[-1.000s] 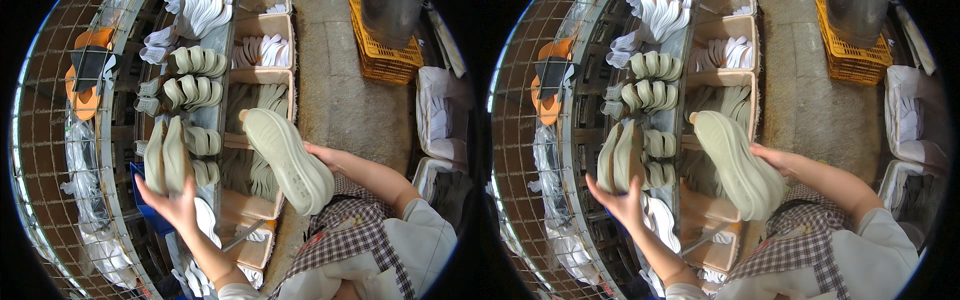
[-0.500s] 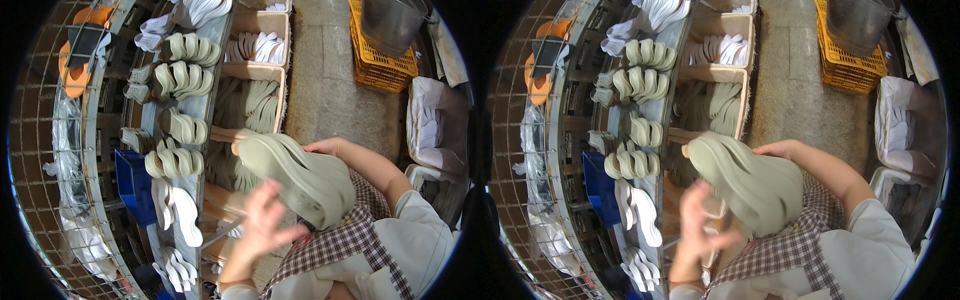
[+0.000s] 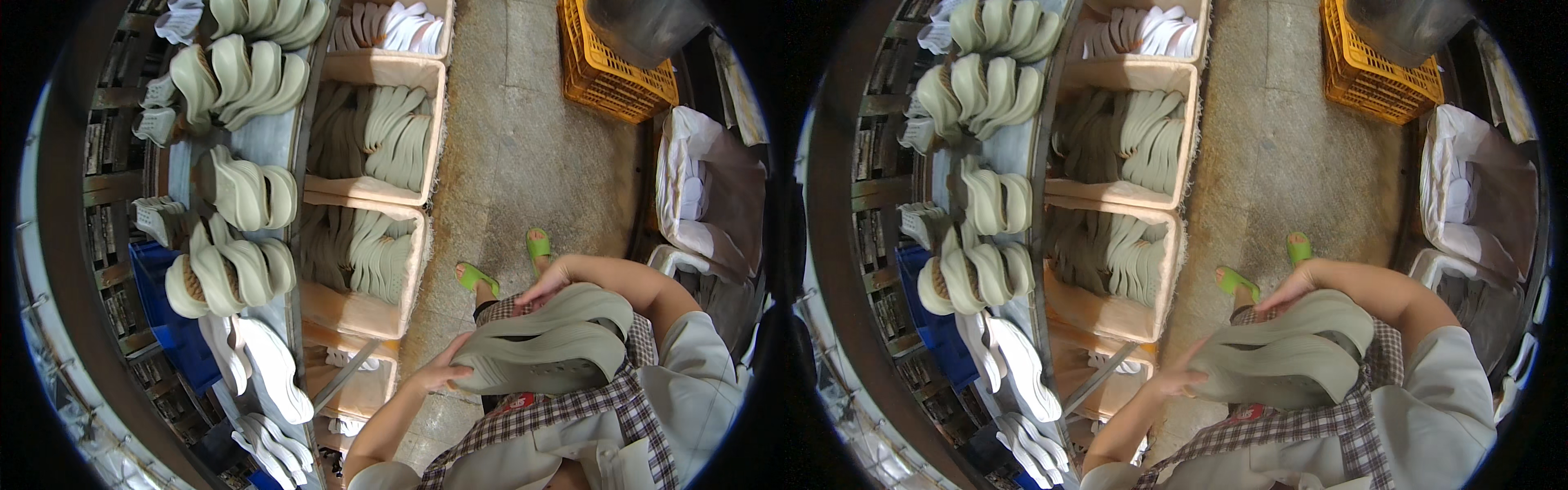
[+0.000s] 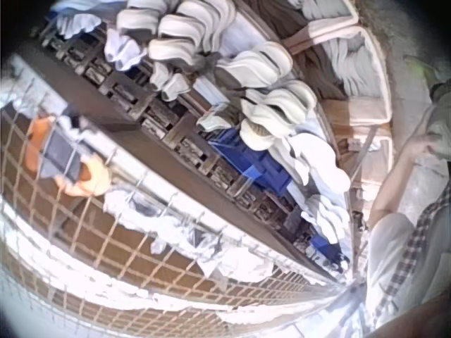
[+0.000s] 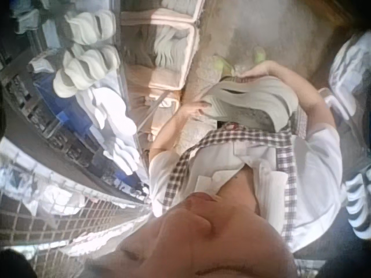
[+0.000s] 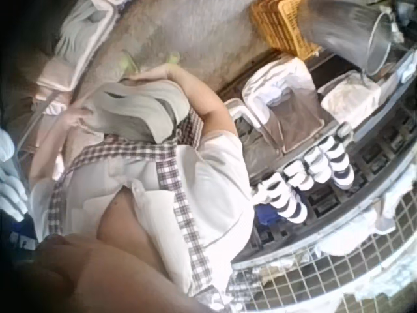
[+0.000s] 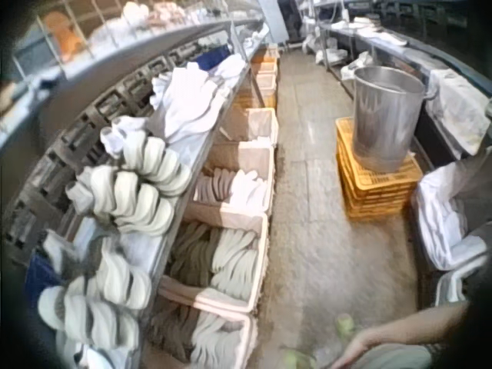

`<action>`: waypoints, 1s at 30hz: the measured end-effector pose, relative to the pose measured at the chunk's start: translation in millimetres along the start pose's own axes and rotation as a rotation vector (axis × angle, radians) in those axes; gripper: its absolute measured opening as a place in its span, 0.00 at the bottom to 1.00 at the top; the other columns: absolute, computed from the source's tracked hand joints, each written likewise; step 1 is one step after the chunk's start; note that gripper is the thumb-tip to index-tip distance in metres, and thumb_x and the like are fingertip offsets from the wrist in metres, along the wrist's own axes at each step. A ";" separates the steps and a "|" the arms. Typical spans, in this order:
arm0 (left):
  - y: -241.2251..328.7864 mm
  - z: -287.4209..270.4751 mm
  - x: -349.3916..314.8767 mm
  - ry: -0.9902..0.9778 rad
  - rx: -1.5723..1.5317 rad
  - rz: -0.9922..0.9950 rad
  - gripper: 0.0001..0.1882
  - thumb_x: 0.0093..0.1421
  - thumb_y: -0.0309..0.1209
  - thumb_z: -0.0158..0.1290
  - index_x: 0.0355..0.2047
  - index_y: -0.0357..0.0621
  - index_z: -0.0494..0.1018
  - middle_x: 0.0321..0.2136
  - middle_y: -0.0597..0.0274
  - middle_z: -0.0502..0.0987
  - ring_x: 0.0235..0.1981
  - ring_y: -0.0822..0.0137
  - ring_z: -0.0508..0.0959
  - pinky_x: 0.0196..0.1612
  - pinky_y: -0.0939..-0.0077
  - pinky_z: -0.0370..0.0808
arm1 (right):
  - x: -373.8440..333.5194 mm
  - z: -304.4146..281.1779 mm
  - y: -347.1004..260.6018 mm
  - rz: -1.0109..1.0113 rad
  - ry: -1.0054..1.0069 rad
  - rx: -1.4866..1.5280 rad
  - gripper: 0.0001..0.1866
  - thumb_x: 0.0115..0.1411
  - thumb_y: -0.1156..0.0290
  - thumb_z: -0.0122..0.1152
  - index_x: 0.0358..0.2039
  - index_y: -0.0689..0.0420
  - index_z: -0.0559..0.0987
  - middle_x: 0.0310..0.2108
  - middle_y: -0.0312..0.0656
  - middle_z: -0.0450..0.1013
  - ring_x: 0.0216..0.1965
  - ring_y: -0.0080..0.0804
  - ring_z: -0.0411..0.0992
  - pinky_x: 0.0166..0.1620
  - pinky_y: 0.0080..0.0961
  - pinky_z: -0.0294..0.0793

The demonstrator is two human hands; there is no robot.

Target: The person picks up white and green slippers from a shelf, inspects the soles, and places them into a large white sack. The person then walks to a counter, writes on a clipboard with a red pen, and returns to the sack to continue handling slippers.

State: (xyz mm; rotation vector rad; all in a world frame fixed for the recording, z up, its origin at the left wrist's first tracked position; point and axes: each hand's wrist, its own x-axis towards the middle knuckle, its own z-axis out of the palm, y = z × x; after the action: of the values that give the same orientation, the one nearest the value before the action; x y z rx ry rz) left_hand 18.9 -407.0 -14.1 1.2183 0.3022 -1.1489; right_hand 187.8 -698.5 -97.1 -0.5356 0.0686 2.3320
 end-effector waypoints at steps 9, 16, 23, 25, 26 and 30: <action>-99.6 -61.7 -92.0 1.079 -0.444 0.147 0.42 0.51 0.27 0.58 0.62 0.39 0.47 0.55 0.50 0.61 0.50 0.56 0.68 0.45 0.66 0.71 | 4.6 -115.4 34.6 -0.564 1.090 -0.053 0.31 0.57 0.48 0.57 0.49 0.62 0.69 0.43 0.43 0.70 0.42 0.30 0.70 0.43 0.27 0.70; -156.2 -253.8 4.3 1.602 0.910 0.115 0.40 0.52 0.29 0.59 0.62 0.39 0.49 0.61 0.41 0.46 0.60 0.43 0.54 0.60 0.56 0.59 | 52.0 -178.5 118.5 -0.383 1.179 0.035 0.26 0.56 0.57 0.62 0.47 0.63 0.70 0.40 0.43 0.71 0.40 0.27 0.70 0.42 0.26 0.71; -224.3 -304.1 160.1 1.323 0.892 -0.065 0.50 0.44 0.40 0.66 0.61 0.37 0.50 0.63 0.39 0.32 0.63 0.39 0.45 0.60 0.57 0.63 | 98.0 -216.6 160.7 -0.183 1.246 -0.046 0.23 0.54 0.63 0.59 0.46 0.65 0.71 0.39 0.46 0.73 0.41 0.31 0.71 0.45 0.26 0.71; -232.4 -304.0 165.2 1.307 0.834 0.022 0.50 0.44 0.38 0.65 0.62 0.40 0.47 0.63 0.41 0.29 0.64 0.40 0.42 0.62 0.57 0.60 | 115.1 -221.6 160.3 -0.138 1.239 -0.029 0.22 0.54 0.65 0.59 0.46 0.66 0.72 0.39 0.46 0.73 0.41 0.32 0.71 0.45 0.27 0.70; -234.0 -303.9 162.4 1.268 0.721 -0.027 0.50 0.46 0.33 0.64 0.63 0.44 0.45 0.63 0.43 0.27 0.65 0.42 0.41 0.64 0.57 0.58 | 124.7 -221.4 160.1 -0.172 1.215 0.012 0.20 0.55 0.66 0.58 0.45 0.65 0.72 0.38 0.45 0.73 0.39 0.30 0.71 0.44 0.26 0.71; -228.0 -306.1 157.6 1.245 0.897 -0.138 0.46 0.53 0.34 0.59 0.65 0.46 0.43 0.64 0.44 0.26 0.66 0.46 0.41 0.65 0.59 0.56 | 156.6 -227.9 149.0 -0.268 1.186 0.075 0.16 0.57 0.69 0.56 0.43 0.65 0.72 0.34 0.40 0.72 0.36 0.26 0.70 0.42 0.25 0.71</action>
State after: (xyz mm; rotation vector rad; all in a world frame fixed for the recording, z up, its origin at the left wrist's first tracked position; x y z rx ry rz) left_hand 17.6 -209.5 -376.7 2.6774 0.8471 -0.4502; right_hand 67.8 -751.3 -382.6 -1.6806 0.5829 1.4654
